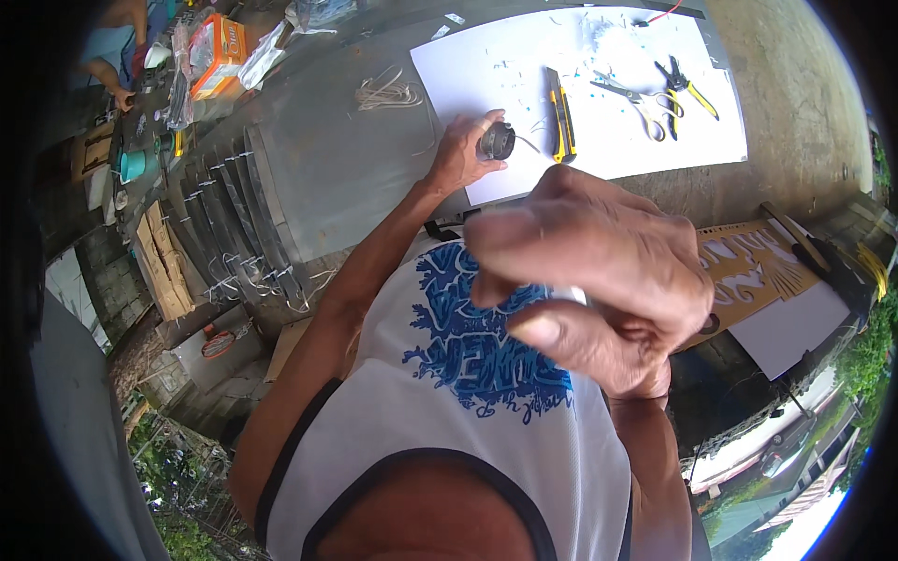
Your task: The person assembles small decorative items on a workbench using a utility knife, pliers, and a small metal cup. They cut and shape small pieces of material, place them into the cup, and handle a long metal strip and a white sheet of paper with cutouts.
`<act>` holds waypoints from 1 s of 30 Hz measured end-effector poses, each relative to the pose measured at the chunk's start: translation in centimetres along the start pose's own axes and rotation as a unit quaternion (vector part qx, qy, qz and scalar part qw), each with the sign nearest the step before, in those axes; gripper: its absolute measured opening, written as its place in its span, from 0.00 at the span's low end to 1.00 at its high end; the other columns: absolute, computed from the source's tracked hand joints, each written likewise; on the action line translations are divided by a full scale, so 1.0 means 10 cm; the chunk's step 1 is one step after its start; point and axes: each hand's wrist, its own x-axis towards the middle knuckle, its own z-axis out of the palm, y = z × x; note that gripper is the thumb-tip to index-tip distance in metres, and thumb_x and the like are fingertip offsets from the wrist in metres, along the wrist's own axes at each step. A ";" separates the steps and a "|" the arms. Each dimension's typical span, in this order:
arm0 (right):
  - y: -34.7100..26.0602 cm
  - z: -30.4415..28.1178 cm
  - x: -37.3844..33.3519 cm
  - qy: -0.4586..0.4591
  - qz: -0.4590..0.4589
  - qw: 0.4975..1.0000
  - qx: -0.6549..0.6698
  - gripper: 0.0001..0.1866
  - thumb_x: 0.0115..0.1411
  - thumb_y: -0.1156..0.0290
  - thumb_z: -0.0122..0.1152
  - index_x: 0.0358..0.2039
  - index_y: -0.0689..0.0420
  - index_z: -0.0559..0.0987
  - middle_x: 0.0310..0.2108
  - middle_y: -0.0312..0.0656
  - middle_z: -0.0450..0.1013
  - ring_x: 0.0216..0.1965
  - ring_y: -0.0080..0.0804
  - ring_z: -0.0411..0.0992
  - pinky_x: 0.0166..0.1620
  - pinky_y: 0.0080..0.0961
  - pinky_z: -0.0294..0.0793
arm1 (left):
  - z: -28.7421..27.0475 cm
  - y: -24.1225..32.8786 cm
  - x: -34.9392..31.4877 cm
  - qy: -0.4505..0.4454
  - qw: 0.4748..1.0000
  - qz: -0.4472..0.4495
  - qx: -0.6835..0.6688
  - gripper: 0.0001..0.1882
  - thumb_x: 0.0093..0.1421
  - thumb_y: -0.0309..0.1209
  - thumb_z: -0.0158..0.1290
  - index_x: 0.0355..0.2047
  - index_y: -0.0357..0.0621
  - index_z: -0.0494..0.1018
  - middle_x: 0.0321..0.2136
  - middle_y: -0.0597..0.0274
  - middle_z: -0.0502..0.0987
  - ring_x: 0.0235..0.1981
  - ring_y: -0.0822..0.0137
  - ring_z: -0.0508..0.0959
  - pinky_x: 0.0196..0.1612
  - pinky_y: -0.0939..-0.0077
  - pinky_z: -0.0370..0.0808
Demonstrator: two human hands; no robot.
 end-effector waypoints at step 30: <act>1.27 0.62 -0.27 -0.263 0.030 0.797 -0.543 0.38 0.48 0.88 0.56 0.59 0.42 0.75 0.61 0.45 0.61 0.56 0.41 0.66 0.56 0.40 0.68 | -1.33 0.51 -0.74 0.284 0.959 -0.025 -0.003 0.40 0.38 0.26 0.74 0.53 0.46 0.71 0.48 0.52 0.76 0.48 0.53 0.78 0.50 0.64 0.78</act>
